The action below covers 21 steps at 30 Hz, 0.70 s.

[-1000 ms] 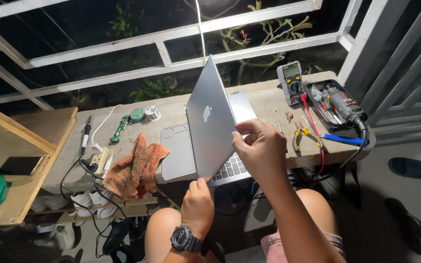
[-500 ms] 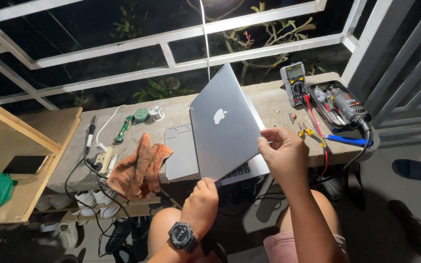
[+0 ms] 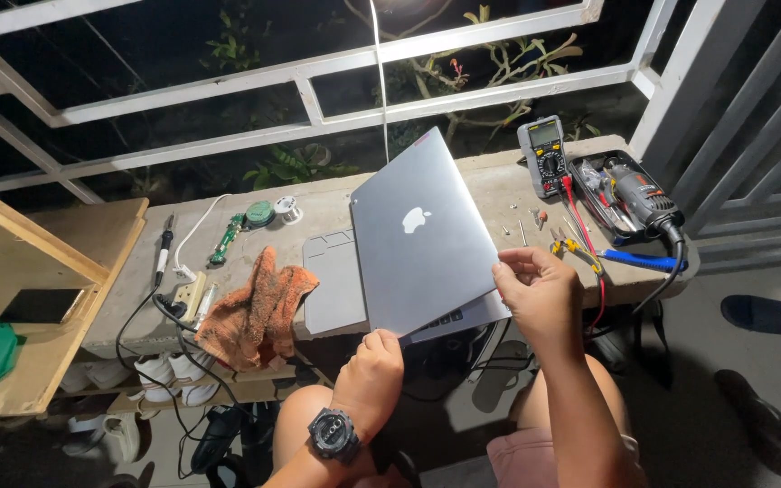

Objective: The person cleans the exterior of a silver laptop with a cloth, opens it to reveal the screen and keyboard, and then closes it. They then pick up a screwdriver and a pair of pliers from the workbench.

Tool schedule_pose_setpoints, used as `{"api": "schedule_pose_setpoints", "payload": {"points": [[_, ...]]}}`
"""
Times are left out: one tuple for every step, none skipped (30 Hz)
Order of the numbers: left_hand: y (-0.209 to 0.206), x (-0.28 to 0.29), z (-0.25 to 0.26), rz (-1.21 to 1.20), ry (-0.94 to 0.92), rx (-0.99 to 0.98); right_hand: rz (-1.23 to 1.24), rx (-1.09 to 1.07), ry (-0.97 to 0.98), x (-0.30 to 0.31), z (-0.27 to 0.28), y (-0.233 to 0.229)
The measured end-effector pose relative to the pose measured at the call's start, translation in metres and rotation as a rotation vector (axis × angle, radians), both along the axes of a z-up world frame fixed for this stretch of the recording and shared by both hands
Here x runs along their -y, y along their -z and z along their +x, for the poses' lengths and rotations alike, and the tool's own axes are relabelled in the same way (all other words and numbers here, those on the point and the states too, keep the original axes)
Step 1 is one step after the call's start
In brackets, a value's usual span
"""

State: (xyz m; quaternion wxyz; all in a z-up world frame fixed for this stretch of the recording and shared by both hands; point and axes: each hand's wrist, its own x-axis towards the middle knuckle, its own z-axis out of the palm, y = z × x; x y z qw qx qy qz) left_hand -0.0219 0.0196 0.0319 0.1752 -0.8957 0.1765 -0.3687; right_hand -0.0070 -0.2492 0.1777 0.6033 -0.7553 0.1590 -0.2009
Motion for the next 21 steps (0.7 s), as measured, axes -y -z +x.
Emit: {"api": "schedule_pose_setpoints", "payload": {"points": [[0.004,0.0,0.001,-0.055,0.008,-0.049,0.0,0.04,-0.012,-0.003,0.001,-0.002],[0.007,0.0,0.002,-0.109,0.017,-0.098,-0.001,0.08,-0.024,-0.005,0.002,-0.003],[0.011,0.0,0.002,-0.111,0.018,-0.098,-0.003,0.08,-0.023,-0.01,-0.001,-0.011],[0.014,0.0,0.002,-0.159,0.015,-0.123,-0.04,0.105,-0.027,-0.014,-0.004,-0.018],[0.017,0.0,0.002,-0.208,0.01,-0.146,-0.076,0.131,-0.033,-0.02,-0.006,-0.026],[0.015,0.001,0.002,-0.209,0.008,-0.145,-0.077,0.132,-0.035,-0.025,-0.006,-0.032],[0.013,0.002,0.001,-0.239,-0.002,-0.132,-0.08,0.149,-0.058,-0.03,-0.007,-0.037],[0.012,0.004,0.0,-0.268,-0.011,-0.119,-0.082,0.166,-0.082,-0.034,-0.009,-0.042],[0.012,0.003,0.0,-0.266,-0.011,-0.121,-0.08,0.165,-0.081,-0.039,-0.009,-0.043],[0.012,0.002,0.0,-0.377,0.026,-0.196,-0.141,0.215,-0.076,-0.044,-0.008,-0.045],[0.012,0.002,0.001,-0.487,0.066,-0.271,-0.202,0.265,-0.068,-0.048,-0.008,-0.046],[0.013,0.002,0.001,-0.484,0.067,-0.272,-0.2,0.265,-0.066,-0.053,-0.008,-0.047],[0.014,0.003,0.002,-0.568,0.086,-0.279,-0.273,0.338,-0.095,-0.056,-0.009,-0.048],[0.015,0.004,0.002,-0.652,0.105,-0.286,-0.348,0.41,-0.125,-0.06,-0.009,-0.05],[0.017,0.005,0.003,-0.65,0.109,-0.286,-0.346,0.411,-0.121,-0.063,-0.011,-0.052],[0.019,0.005,0.004,-0.681,0.076,-0.302,-0.335,0.462,-0.159,-0.066,-0.013,-0.055],[0.022,0.006,0.004,-0.714,0.043,-0.317,-0.325,0.513,-0.199,-0.07,-0.014,-0.058],[0.018,0.008,0.004,-0.713,0.045,-0.316,-0.325,0.514,-0.197,-0.068,-0.015,-0.058],[0.014,0.01,0.003,-0.767,0.054,-0.313,-0.324,0.501,-0.2,-0.067,-0.016,-0.058],[0.011,0.011,0.001,-0.82,0.063,-0.31,-0.322,0.489,-0.203,-0.066,-0.017,-0.058],[0.008,0.012,0.0,-0.82,0.061,-0.309,-0.321,0.489,-0.205,-0.065,-0.016,-0.056]]}}
